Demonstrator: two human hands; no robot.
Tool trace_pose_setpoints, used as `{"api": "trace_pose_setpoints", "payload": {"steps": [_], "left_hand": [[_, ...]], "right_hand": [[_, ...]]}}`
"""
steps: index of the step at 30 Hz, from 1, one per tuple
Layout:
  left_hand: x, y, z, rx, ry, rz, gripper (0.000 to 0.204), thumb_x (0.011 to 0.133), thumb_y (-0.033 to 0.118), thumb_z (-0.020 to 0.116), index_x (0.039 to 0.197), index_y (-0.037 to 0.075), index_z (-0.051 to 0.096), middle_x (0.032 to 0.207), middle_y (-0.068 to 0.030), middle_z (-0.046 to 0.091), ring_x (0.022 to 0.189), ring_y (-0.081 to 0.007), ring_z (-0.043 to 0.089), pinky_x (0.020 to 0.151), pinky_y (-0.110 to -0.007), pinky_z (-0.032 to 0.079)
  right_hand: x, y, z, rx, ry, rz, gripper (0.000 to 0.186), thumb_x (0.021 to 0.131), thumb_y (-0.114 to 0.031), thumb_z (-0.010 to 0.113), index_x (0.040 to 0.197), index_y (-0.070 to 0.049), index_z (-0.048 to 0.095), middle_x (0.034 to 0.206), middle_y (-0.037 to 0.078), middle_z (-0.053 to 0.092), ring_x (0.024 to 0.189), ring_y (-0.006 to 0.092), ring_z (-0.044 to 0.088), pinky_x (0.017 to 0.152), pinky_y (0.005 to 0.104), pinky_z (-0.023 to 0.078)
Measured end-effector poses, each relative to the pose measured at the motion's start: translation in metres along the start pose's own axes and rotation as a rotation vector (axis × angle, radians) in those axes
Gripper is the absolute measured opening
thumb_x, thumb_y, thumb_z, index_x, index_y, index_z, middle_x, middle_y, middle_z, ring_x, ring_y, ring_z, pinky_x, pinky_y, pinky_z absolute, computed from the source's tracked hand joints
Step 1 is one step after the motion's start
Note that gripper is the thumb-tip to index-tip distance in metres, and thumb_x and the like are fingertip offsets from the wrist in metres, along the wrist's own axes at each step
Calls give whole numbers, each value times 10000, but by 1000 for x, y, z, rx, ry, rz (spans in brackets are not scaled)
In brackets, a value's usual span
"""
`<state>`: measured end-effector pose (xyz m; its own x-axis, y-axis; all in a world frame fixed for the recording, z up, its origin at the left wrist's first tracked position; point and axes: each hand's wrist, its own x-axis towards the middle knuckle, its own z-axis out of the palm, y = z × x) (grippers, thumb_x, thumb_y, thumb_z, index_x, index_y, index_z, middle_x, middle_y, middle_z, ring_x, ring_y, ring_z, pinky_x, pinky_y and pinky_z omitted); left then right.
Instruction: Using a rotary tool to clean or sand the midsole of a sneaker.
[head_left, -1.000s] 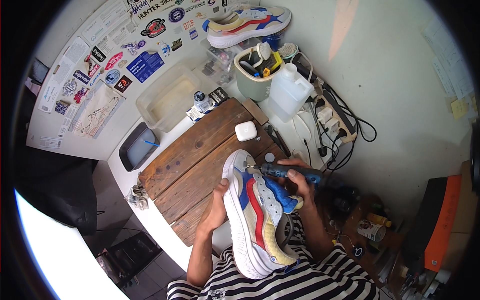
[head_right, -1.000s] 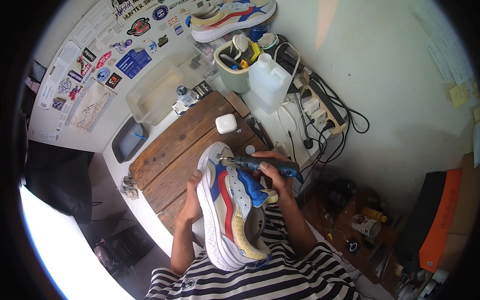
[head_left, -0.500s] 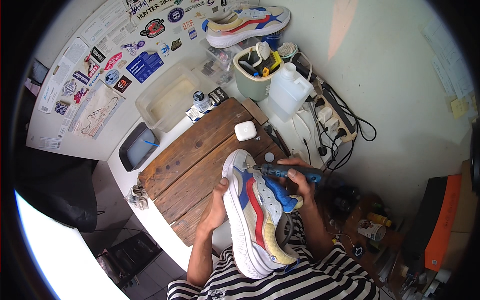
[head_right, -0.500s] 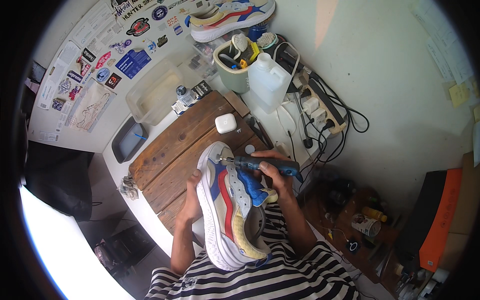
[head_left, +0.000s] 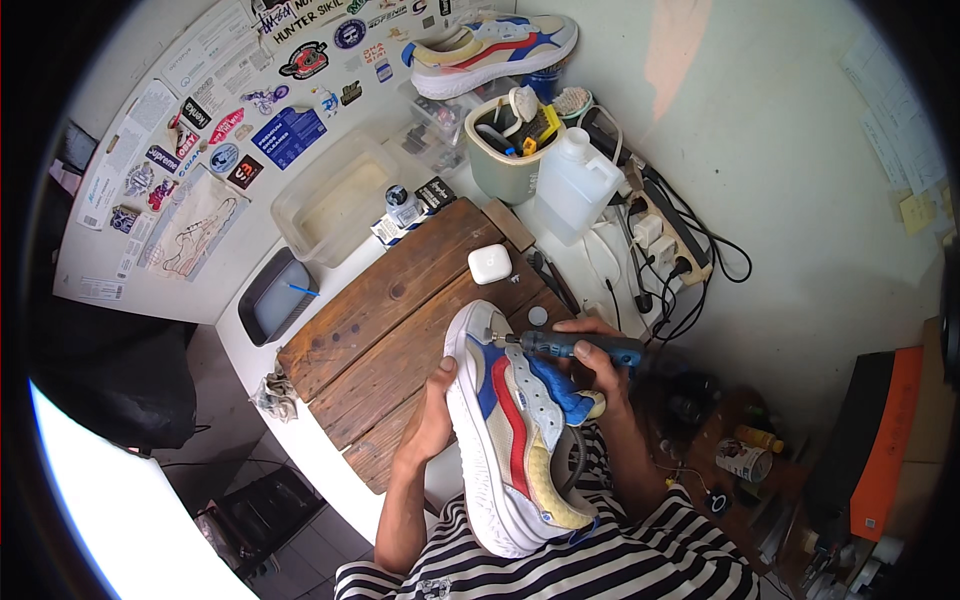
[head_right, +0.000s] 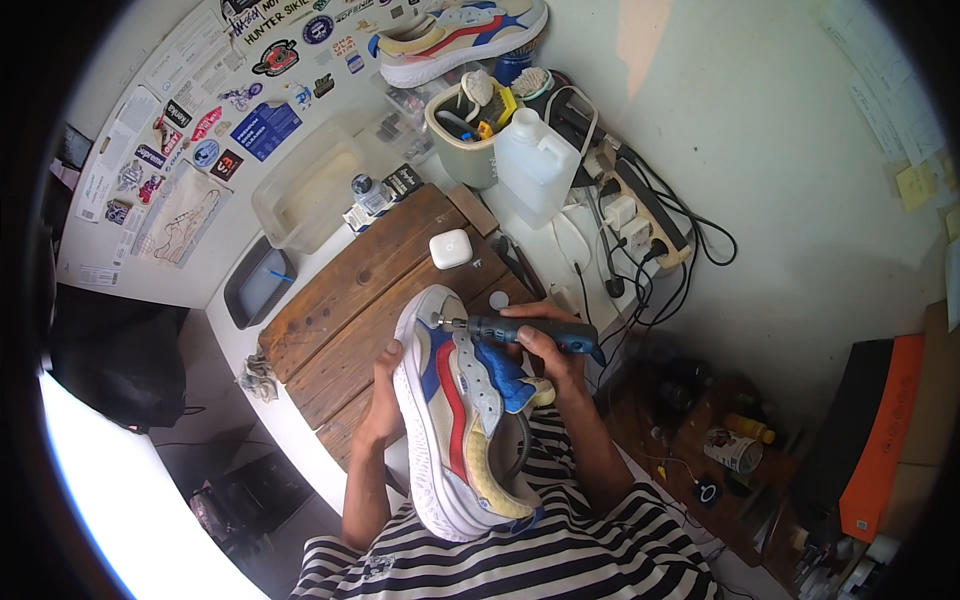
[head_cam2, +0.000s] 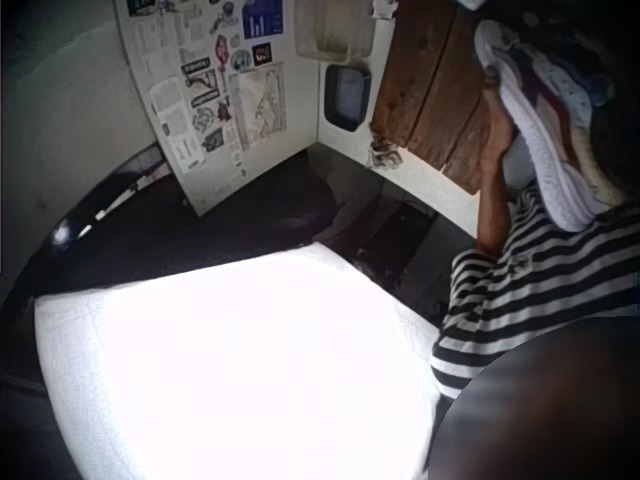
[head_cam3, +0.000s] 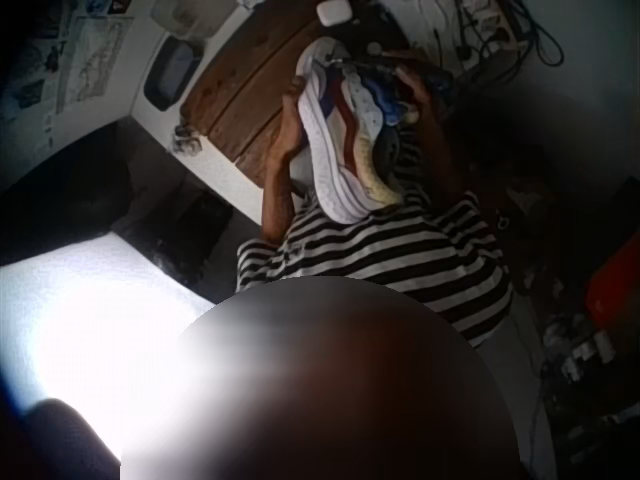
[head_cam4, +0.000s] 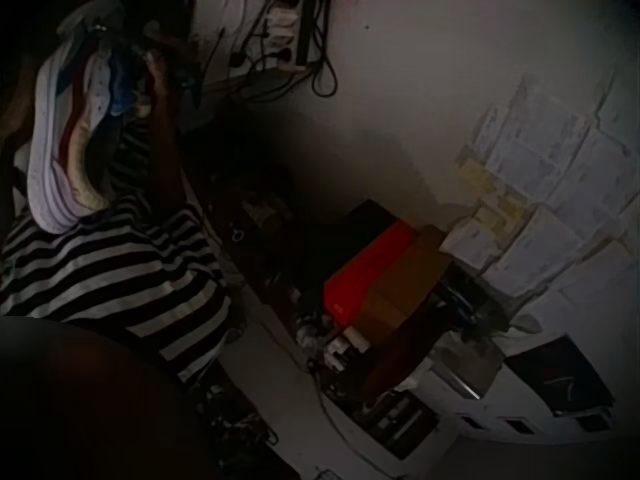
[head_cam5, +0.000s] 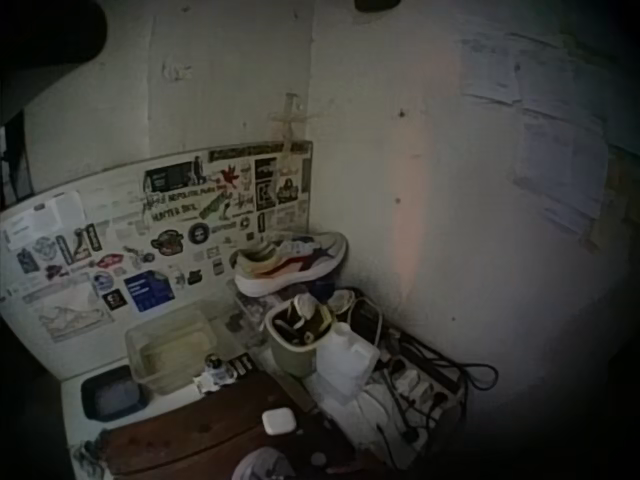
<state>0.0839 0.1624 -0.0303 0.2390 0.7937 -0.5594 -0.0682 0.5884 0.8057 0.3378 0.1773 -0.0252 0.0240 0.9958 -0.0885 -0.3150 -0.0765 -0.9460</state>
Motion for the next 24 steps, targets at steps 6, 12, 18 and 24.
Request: {"api": "trace_pose_setpoints", "payload": {"steps": [6, 12, 18, 24], "left_hand": [[1, -2, 1, -16, 0, 11, 849, 1074, 627, 214, 1246, -80, 651, 1039, -205, 740, 945, -259, 692, 888, -375, 506], [0, 0, 1, -8, -3, 6, 850, 1073, 629, 211, 1247, -78, 649, 1041, -203, 740, 935, -260, 693, 879, -376, 510], [-1, 2, 4, -19, -2, 12, 852, 1070, 635, 213, 1251, -75, 649, 1027, -194, 741, 931, -254, 696, 861, -372, 518], [-2, 8, 7, 4, -5, 32, 855, 1070, 637, 211, 1258, -74, 648, 1027, -191, 741, 934, -252, 700, 865, -368, 520]], "right_hand": [[3, 5, 2, 0, 46, 21, 438, 893, -294, 723, 1167, 47, 728, 886, 104, 734, 743, 135, 676, 705, 270, 532], [2, 3, 1, -3, 4, -13, 427, 895, -280, 718, 1168, 48, 729, 890, 102, 738, 749, 136, 680, 714, 273, 541], [2, 1, -1, -13, -11, -12, 405, 902, -255, 711, 1168, 49, 730, 899, 98, 737, 748, 132, 676, 715, 271, 539], [5, 9, 1, -2, 22, -43, 398, 902, -246, 711, 1172, 46, 731, 901, 98, 734, 736, 128, 666, 701, 274, 529]]}}
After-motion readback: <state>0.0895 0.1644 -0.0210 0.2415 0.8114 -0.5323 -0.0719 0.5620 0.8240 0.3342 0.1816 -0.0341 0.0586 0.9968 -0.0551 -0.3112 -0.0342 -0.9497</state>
